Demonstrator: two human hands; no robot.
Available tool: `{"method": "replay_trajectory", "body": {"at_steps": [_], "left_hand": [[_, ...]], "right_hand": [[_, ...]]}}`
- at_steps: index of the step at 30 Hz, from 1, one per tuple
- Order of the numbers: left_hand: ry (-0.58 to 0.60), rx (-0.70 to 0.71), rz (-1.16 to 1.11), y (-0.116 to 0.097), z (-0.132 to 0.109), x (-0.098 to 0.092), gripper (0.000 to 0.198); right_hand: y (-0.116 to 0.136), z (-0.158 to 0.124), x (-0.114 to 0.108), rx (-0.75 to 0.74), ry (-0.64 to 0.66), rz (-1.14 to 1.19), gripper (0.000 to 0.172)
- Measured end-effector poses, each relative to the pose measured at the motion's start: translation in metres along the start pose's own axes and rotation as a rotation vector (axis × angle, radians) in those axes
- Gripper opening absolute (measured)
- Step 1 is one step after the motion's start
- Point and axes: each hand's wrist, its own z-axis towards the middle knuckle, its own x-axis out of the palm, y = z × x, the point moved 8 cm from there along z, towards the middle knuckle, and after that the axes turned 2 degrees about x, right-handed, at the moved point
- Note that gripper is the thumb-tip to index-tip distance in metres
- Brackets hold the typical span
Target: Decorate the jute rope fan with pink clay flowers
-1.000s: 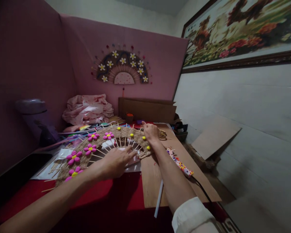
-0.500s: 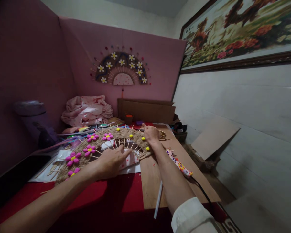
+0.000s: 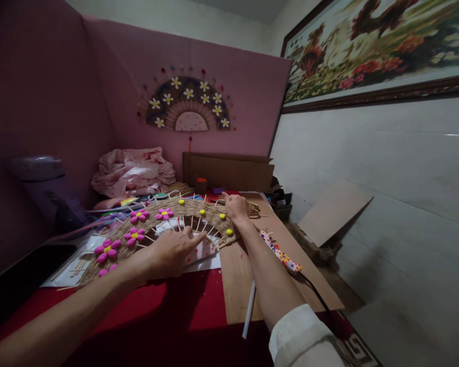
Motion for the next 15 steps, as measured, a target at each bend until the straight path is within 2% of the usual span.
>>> {"method": "replay_trajectory", "body": {"at_steps": [4,8,15], "left_hand": [[0.017,0.007,-0.001,0.004,0.003,0.002,0.071],[-0.02,-0.012,0.021,0.004,0.004,0.004,0.078],[-0.056,-0.048,0.052,0.004,-0.007,0.003,0.076]], "right_hand": [[0.001,-0.001,-0.001,0.006,0.001,0.001,0.062],[0.0,-0.001,-0.002,0.017,0.007,0.012,0.06],[-0.001,-0.002,0.001,0.023,0.008,0.13,0.053]]}}
